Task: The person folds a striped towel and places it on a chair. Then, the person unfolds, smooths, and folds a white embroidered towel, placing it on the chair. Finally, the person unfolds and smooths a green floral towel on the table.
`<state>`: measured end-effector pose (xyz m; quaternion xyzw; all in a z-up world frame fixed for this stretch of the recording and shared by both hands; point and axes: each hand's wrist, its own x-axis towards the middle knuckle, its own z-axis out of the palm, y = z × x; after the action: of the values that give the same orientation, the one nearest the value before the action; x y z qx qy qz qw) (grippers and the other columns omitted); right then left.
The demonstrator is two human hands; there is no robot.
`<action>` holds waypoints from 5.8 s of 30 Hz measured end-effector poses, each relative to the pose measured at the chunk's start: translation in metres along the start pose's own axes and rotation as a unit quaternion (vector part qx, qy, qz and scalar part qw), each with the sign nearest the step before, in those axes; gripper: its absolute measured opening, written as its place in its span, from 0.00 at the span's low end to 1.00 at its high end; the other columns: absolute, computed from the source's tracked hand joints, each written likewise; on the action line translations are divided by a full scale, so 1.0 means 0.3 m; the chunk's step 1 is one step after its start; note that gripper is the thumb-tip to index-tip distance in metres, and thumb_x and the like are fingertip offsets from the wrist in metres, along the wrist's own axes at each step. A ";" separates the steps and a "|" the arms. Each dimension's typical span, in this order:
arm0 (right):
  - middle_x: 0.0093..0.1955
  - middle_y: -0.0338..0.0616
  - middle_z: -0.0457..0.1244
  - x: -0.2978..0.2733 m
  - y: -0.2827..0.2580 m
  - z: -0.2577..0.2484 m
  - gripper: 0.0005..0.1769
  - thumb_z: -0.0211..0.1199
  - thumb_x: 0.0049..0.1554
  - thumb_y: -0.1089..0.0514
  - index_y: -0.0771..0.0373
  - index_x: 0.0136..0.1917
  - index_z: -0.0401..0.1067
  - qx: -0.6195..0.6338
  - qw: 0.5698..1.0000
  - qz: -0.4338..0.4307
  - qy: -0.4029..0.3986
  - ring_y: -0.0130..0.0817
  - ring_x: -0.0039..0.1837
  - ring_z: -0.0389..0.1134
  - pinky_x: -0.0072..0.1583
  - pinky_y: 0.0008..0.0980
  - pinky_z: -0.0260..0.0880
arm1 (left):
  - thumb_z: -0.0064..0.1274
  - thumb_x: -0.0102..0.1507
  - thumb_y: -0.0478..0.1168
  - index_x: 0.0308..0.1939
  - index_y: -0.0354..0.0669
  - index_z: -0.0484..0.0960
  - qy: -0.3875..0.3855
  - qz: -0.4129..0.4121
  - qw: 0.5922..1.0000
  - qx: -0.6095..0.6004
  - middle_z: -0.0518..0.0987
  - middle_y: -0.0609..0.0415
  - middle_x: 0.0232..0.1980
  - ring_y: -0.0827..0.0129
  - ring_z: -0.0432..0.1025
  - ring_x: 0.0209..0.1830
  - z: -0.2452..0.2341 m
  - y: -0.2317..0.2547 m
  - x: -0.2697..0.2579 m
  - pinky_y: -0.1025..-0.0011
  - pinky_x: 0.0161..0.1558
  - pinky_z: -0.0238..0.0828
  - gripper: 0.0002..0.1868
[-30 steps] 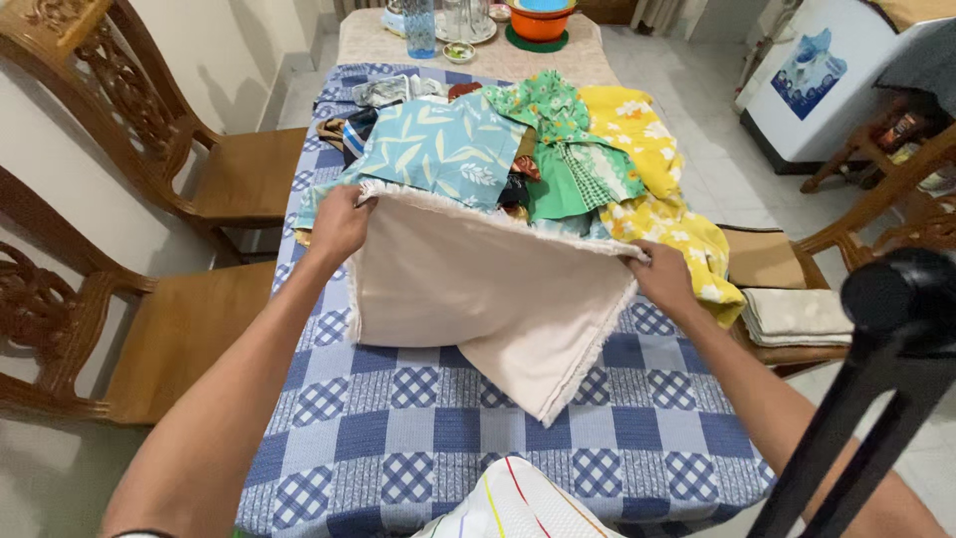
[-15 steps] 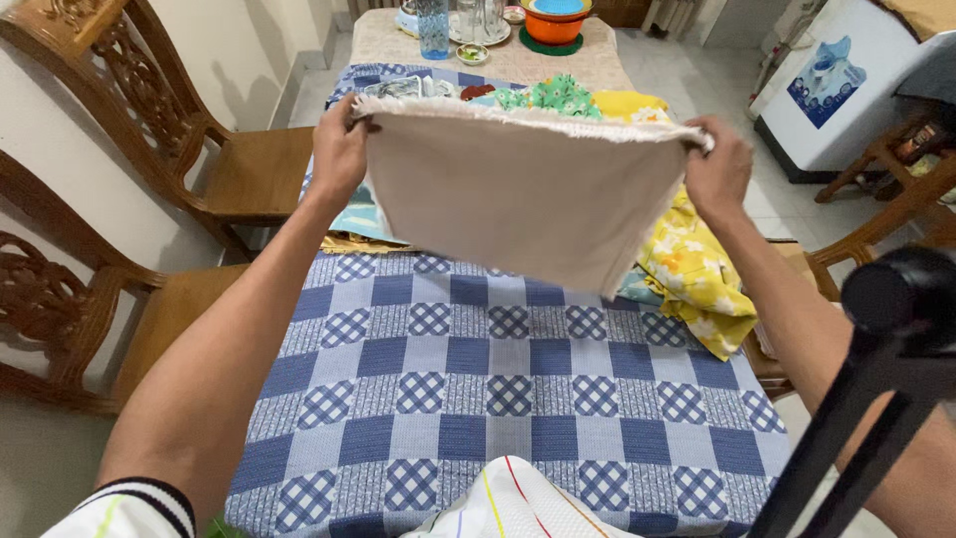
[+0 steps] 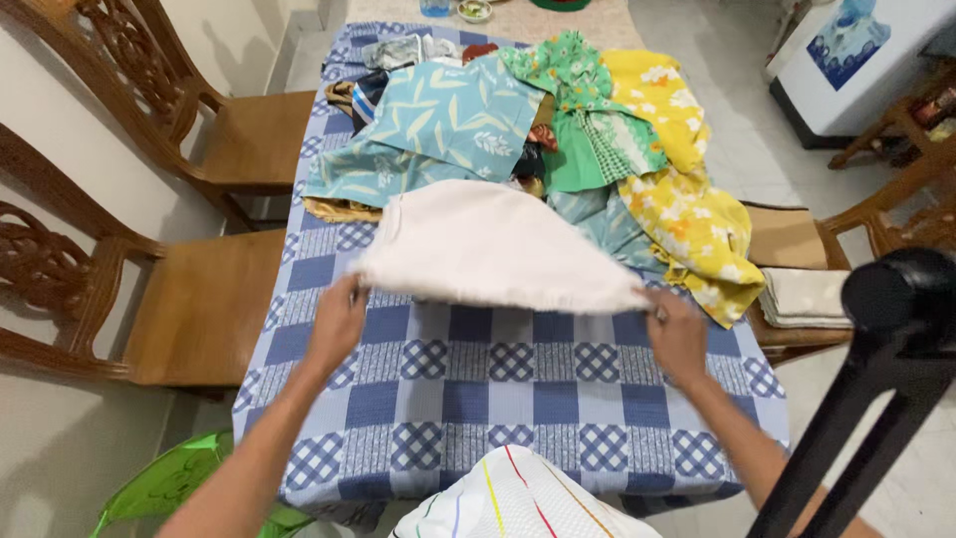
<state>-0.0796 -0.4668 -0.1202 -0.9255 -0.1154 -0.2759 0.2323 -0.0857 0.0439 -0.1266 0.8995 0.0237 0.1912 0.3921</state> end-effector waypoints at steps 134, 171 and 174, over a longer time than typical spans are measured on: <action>0.57 0.40 0.67 -0.563 0.205 -0.015 0.14 0.62 0.51 0.63 0.54 0.50 0.78 -0.147 0.938 0.175 -0.261 0.46 0.56 0.70 0.58 0.46 0.71 | 0.59 0.58 0.39 0.46 0.37 0.85 -0.126 -0.153 0.963 0.185 0.83 0.37 0.48 0.44 0.78 0.50 -0.364 -0.751 -0.407 0.56 0.54 0.75 0.15; 0.55 0.53 0.64 -0.142 0.569 0.446 0.39 0.73 0.44 0.56 0.61 0.68 0.65 0.020 0.839 0.500 -0.211 0.47 0.50 0.68 0.50 0.50 0.71 | 0.57 0.64 0.46 0.61 0.40 0.80 -0.189 -0.351 0.911 0.101 0.82 0.42 0.56 0.54 0.76 0.51 0.009 -1.010 0.170 0.55 0.52 0.74 0.24; 0.52 0.55 0.64 -0.067 0.590 0.492 0.47 0.75 0.45 0.58 0.62 0.72 0.54 0.093 0.814 0.545 -0.177 0.40 0.47 0.65 0.47 0.48 0.66 | 0.54 0.64 0.45 0.70 0.46 0.72 -0.203 -0.330 0.915 0.115 0.78 0.42 0.62 0.51 0.75 0.55 0.028 -0.998 0.247 0.54 0.54 0.74 0.29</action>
<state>0.0317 -0.5488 -0.3057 -0.8437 0.3435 0.0768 0.4054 0.0181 0.2594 -0.3215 0.8987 0.2607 -0.1402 0.3236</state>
